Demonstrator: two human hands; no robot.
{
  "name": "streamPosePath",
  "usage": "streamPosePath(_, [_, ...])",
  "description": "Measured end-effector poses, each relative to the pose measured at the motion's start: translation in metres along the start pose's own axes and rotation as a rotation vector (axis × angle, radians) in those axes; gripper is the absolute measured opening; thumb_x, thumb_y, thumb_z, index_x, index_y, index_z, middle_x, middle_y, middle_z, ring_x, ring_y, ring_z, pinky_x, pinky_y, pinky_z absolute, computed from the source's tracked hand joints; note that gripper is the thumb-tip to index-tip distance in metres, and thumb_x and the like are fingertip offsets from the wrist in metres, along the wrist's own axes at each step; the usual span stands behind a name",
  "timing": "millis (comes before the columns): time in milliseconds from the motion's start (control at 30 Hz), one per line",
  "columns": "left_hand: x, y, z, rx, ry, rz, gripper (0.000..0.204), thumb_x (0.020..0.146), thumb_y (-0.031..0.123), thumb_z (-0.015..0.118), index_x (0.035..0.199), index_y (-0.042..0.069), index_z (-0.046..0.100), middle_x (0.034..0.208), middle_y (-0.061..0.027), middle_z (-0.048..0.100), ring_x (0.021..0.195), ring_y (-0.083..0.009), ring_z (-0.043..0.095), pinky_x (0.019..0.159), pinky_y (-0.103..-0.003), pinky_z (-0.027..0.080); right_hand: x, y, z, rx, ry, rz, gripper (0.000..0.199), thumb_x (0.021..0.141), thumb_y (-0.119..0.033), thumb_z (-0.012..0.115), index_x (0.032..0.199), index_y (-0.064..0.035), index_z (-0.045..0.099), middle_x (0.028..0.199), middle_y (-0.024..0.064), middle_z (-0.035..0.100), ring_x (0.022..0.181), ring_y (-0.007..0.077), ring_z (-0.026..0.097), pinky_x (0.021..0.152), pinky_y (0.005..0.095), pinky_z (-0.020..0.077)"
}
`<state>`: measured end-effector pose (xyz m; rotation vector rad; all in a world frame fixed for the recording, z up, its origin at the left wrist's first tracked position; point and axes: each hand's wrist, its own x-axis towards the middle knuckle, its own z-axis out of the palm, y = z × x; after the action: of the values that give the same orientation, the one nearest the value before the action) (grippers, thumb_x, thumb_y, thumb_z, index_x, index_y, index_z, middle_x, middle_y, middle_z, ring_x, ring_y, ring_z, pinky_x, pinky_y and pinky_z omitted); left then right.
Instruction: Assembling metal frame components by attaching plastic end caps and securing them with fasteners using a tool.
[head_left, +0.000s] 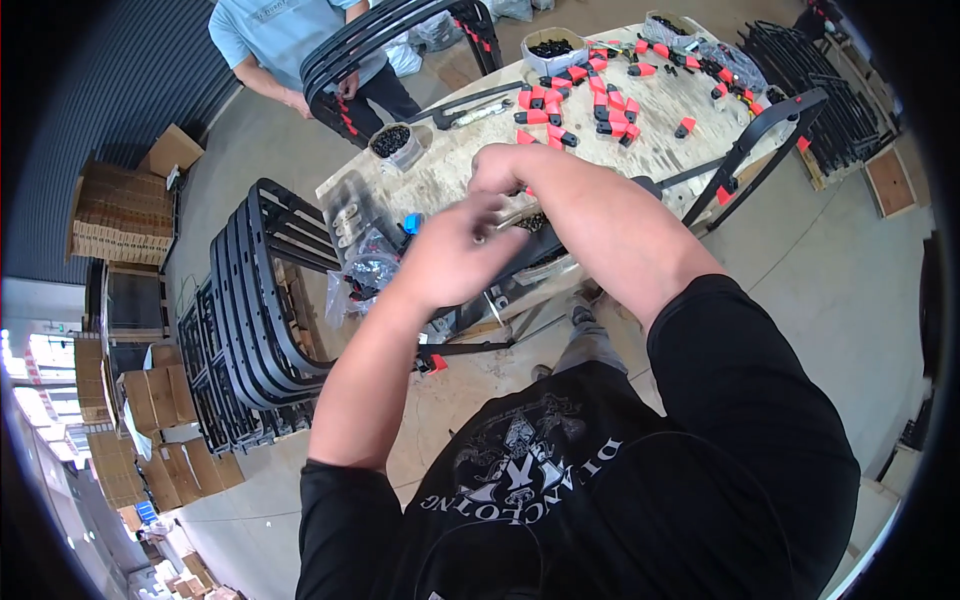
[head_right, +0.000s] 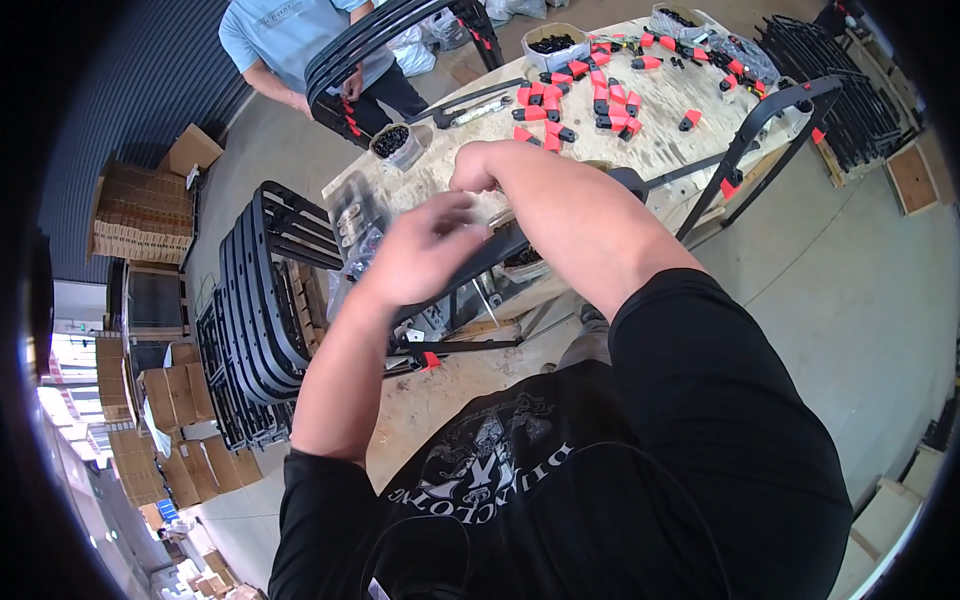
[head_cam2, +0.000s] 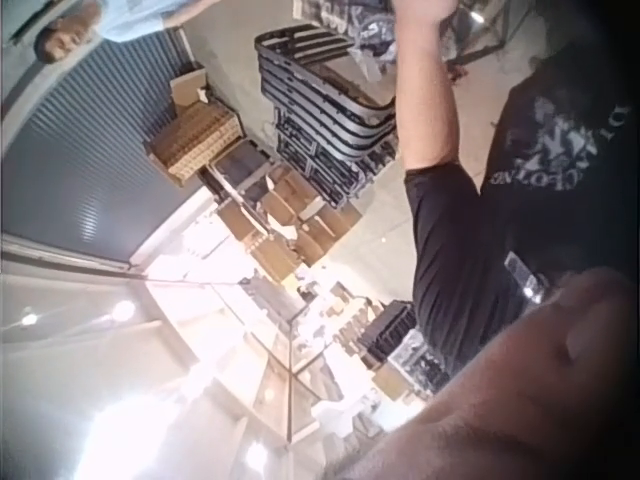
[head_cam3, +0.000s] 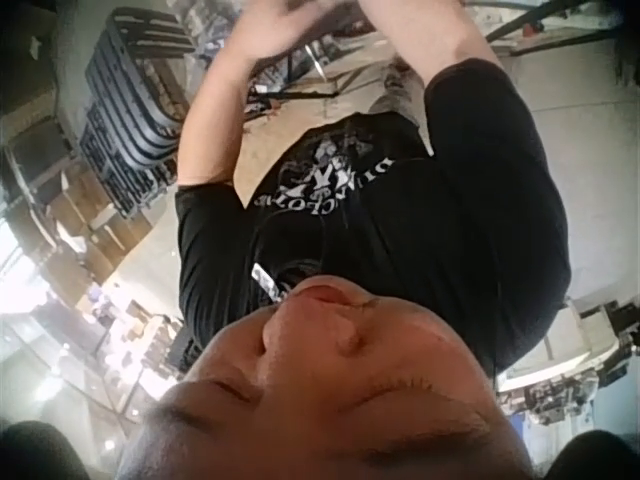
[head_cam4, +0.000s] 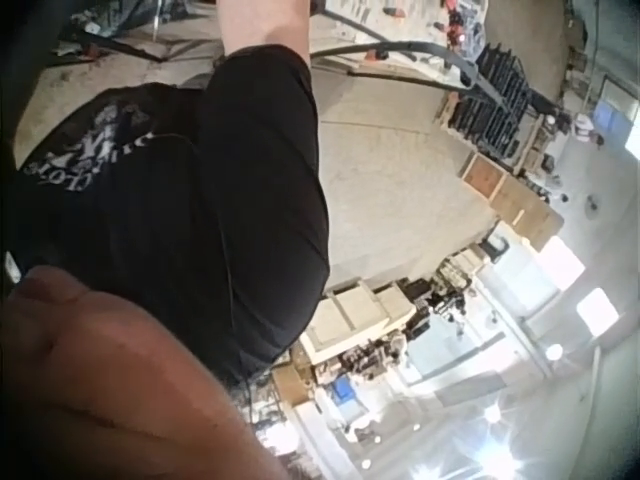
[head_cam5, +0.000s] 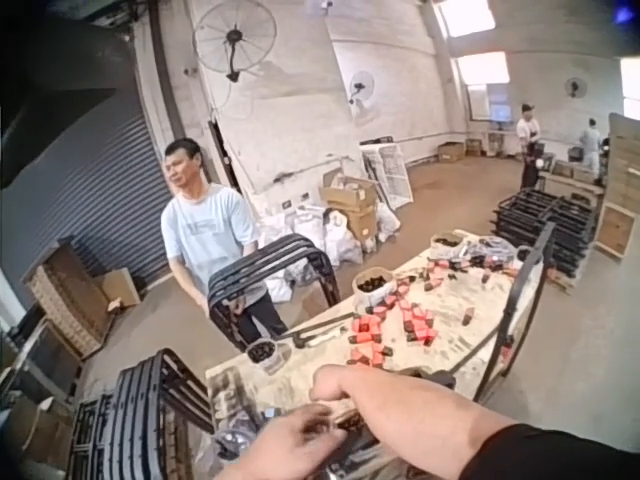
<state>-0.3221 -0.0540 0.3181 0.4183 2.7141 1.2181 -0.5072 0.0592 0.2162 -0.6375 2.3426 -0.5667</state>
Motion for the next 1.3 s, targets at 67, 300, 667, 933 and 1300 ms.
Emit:
streamPosePath(67, [-0.02,-0.009,-0.025,-0.151,0.048,-0.18,0.04,0.095,0.026,0.063,0.119,-0.006,0.063,0.098,-0.0153,0.071,0.088,-0.0208,0.068,0.084,-0.033,0.053,-0.002,0.005,0.003,0.008,-0.005,0.017,0.046,0.082,-0.036,0.07,0.108,0.0027,0.072,0.09,0.0174,0.073,0.076,0.0285,0.068,0.07,0.0427,0.054])
streamPosePath(300, [-0.06,-0.034,-0.011,-0.116,0.001,-0.329,0.032,0.093,0.027,0.064,0.108,0.0,0.069,0.076,-0.0113,0.066,0.07,-0.0178,0.061,0.067,-0.033,0.05,-0.008,-0.01,0.001,0.049,-0.015,0.035,0.042,0.083,-0.036,0.069,0.104,0.0006,0.073,0.09,0.0166,0.073,0.077,0.0286,0.068,0.072,0.0424,0.054])
streamPosePath(667, [-0.057,-0.044,-0.011,-0.211,-0.063,-0.377,0.036,0.09,0.028,0.068,0.11,-0.001,0.067,0.076,-0.0104,0.066,0.064,-0.0162,0.063,0.058,-0.032,0.049,-0.016,0.004,-0.003,0.014,0.288,-0.082,0.048,0.082,-0.034,0.064,0.11,0.0029,0.073,0.113,0.0249,0.071,0.1,0.0368,0.069,0.09,0.0426,0.0535])
streamPosePath(933, [-0.073,-0.041,-0.01,-0.388,-0.075,-0.325,0.026,0.092,0.015,0.063,0.113,0.001,0.064,0.076,-0.0068,0.064,0.059,-0.0107,0.058,0.05,-0.03,0.046,-0.02,0.008,0.004,0.007,0.379,-0.096,0.044,0.081,-0.033,0.063,0.105,0.0016,0.075,0.11,0.0248,0.071,0.1,0.0371,0.069,0.091,0.043,0.0538])
streamPosePath(1300, [-0.119,-0.012,0.009,0.249,0.099,0.277,0.015,0.084,0.014,0.067,0.095,0.004,0.065,0.077,-0.0188,0.069,0.071,-0.0376,0.07,0.062,-0.041,0.054,-0.096,-0.036,0.071,0.018,0.347,-0.192,0.033,0.074,-0.028,0.067,0.091,-0.0008,0.076,0.094,0.023,0.072,0.09,0.0368,0.071,0.082,0.0454,0.0561])
